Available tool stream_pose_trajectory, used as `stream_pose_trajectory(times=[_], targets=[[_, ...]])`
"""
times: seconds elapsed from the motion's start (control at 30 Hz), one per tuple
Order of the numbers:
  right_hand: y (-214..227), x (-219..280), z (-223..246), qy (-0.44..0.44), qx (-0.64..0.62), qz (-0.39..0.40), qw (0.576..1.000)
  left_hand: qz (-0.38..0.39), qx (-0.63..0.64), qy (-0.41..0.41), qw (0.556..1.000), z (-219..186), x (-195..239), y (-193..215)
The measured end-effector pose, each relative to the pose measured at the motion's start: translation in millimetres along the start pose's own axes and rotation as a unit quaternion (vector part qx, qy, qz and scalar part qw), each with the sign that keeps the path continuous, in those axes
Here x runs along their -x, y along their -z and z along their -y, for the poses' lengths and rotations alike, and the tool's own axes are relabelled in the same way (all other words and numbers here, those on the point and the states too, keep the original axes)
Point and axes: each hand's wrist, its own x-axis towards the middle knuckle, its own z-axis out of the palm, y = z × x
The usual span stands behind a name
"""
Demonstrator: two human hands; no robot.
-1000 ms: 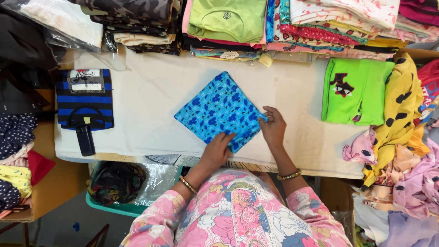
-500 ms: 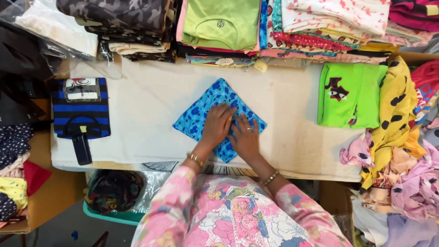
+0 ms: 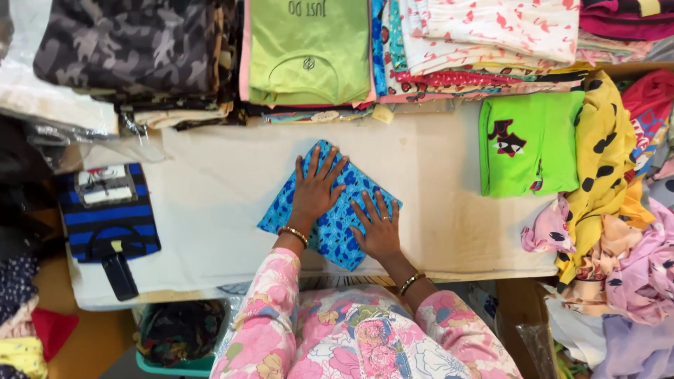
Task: Folding various clothing items such as trousers and leggings and placing them into neat stacks.
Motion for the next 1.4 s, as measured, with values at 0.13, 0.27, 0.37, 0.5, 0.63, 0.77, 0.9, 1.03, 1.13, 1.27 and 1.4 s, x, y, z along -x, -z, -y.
stream_pose_trajectory(times=[0.13,0.27,0.37,0.5,0.63,0.77,0.9,1.03,1.13,1.27,1.4], targets=[[5,0,-1,0.006,-0.001,0.011,1.000,0.006,-0.010,0.005,1.000,-1,-1,-2],[6,-1,1,0.004,0.006,0.001,1.000,0.007,-0.005,0.002,1.000,-1,-2,-1],[10,1,3,0.001,-0.006,-0.011,1.000,0.002,-0.016,-0.002,1.000,-2,0,0],[17,10,5,-0.040,-0.049,-0.054,0.997,-0.055,0.059,-0.003,0.997,4,-3,6],[12,32,4,-0.252,-0.170,-0.217,0.928,-0.203,0.279,0.109,0.932,16,-12,11],[-4,28,10,-0.436,-0.324,-0.197,0.816,-0.125,0.349,0.227,0.901,52,-34,-26],[-19,20,1,-0.448,-0.503,-0.173,0.718,-0.041,0.365,0.219,0.904,78,-51,-40],[-14,16,-27,-0.392,-0.500,-0.056,0.770,0.130,0.446,0.190,0.865,104,-64,-50],[-16,14,-48,-0.400,-0.551,0.069,0.729,0.187,0.376,0.145,0.896,90,-72,3],[21,4,-65,-0.384,-0.495,0.082,0.775,0.163,0.448,0.093,0.874,57,-77,80],[101,-7,-75,-0.225,-0.388,-0.130,0.884,0.038,0.370,-0.039,0.928,11,-70,172]])
